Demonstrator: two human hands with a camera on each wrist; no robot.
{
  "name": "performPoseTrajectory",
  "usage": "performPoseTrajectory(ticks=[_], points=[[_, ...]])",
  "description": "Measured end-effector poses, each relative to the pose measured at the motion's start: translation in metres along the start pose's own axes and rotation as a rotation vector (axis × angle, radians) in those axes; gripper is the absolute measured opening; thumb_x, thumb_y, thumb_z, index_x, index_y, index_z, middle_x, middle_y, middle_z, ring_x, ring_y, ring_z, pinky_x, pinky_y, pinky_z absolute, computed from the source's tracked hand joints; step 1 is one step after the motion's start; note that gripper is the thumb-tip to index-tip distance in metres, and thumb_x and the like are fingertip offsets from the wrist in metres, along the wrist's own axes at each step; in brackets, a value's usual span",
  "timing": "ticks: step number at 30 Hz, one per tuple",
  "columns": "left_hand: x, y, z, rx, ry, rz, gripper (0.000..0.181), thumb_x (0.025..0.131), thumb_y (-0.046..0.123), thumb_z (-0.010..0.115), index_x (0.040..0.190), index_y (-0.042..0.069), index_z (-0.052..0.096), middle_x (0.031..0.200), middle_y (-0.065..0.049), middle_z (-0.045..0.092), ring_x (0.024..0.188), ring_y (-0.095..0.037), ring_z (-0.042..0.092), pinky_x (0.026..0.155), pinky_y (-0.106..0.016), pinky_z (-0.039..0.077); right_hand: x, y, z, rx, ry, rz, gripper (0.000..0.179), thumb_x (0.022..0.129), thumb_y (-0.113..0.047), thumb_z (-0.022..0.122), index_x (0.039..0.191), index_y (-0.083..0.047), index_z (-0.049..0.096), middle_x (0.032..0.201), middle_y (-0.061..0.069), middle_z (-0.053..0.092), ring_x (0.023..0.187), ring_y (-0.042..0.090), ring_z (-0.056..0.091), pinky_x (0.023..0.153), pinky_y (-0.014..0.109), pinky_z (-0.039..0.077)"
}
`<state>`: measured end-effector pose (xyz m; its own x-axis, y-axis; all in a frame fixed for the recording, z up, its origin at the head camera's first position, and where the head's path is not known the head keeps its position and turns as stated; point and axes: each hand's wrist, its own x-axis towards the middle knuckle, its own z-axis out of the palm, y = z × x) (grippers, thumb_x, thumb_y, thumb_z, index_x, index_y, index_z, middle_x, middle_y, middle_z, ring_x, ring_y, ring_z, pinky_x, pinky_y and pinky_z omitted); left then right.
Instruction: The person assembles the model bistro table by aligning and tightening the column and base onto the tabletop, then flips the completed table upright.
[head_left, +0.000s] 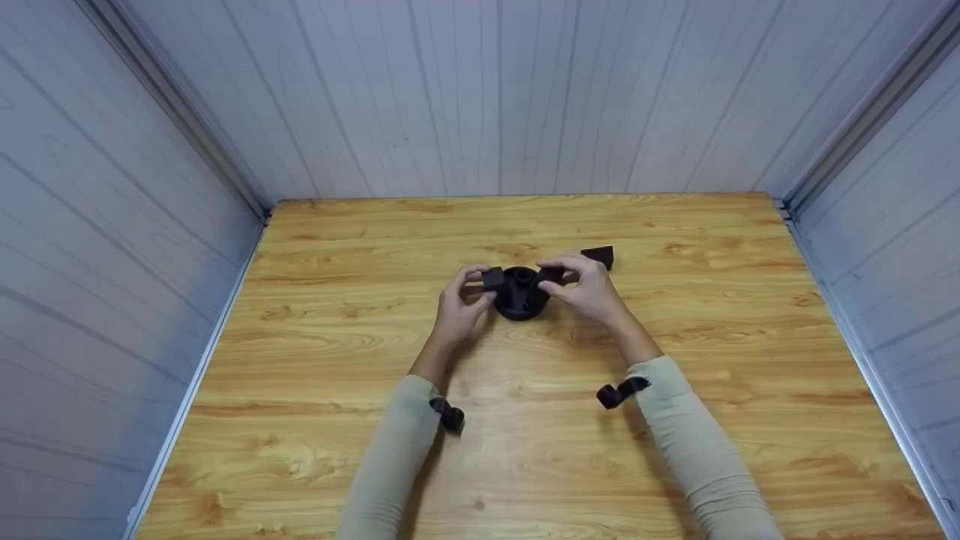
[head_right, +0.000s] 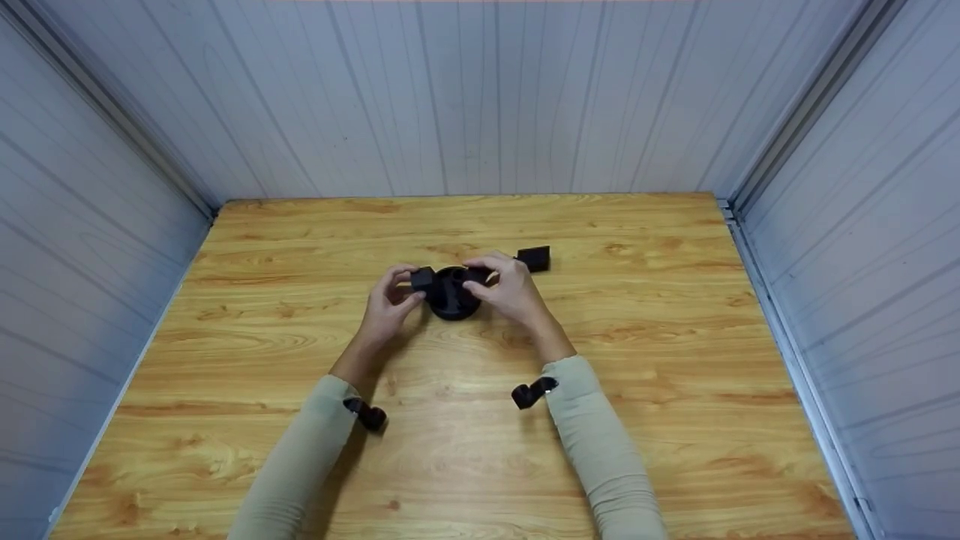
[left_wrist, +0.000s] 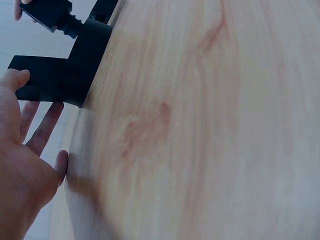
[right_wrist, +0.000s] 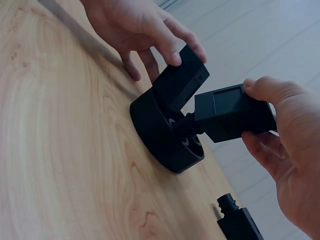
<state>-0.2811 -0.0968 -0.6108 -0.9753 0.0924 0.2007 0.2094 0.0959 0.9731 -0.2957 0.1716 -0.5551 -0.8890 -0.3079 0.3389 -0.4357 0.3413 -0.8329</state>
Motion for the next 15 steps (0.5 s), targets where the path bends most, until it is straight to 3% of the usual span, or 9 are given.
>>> performPoseTrajectory(ticks=[4,10,12,15], points=[[0.0009,-0.0001,0.0005,-0.005,0.007,-0.005,0.042,0.103,-0.005,0.076,0.144,-0.001,0.066,0.139,-0.029,0.072,0.13,-0.047,0.077,0.114,-0.048,0.064,0.001,0.0028,0.0009,-0.011,-0.035,0.005,0.036,0.097,-0.007,0.088,0.132,0.001,0.081,0.135,0.021,0.08,0.118,0.019,0.073,0.088,0.025,0.066],[0.0009,-0.0004,0.0012,-0.011,0.022,-0.017,0.041,0.102,-0.006,0.076,0.142,-0.001,0.066,0.138,-0.029,0.073,0.128,-0.046,0.077,0.113,-0.045,0.065,0.0018,0.0004,-0.0033,0.02,-0.142,0.013,0.046,0.1,0.0,0.081,0.145,0.0,0.074,0.153,0.023,0.071,0.136,0.04,0.069,0.1,0.056,0.068],[0.0007,-0.0003,0.0013,-0.015,0.026,-0.018,0.041,0.102,-0.007,0.076,0.142,-0.001,0.067,0.137,-0.028,0.073,0.128,-0.046,0.078,0.112,-0.045,0.065,0.0021,-0.0009,-0.0048,0.025,-0.165,0.031,0.049,0.1,0.002,0.079,0.148,-0.001,0.072,0.155,0.024,0.069,0.139,0.041,0.068,0.102,0.059,0.066],[0.0004,0.0,0.0013,-0.021,0.027,-0.016,0.042,0.102,-0.007,0.076,0.142,-0.001,0.067,0.137,-0.029,0.073,0.128,-0.047,0.077,0.112,-0.045,0.065,0.0029,-0.0023,-0.0058,0.02,-0.183,0.047,0.05,0.101,0.0,0.08,0.15,0.0,0.071,0.155,0.025,0.068,0.139,0.04,0.068,0.103,0.052,0.067]])
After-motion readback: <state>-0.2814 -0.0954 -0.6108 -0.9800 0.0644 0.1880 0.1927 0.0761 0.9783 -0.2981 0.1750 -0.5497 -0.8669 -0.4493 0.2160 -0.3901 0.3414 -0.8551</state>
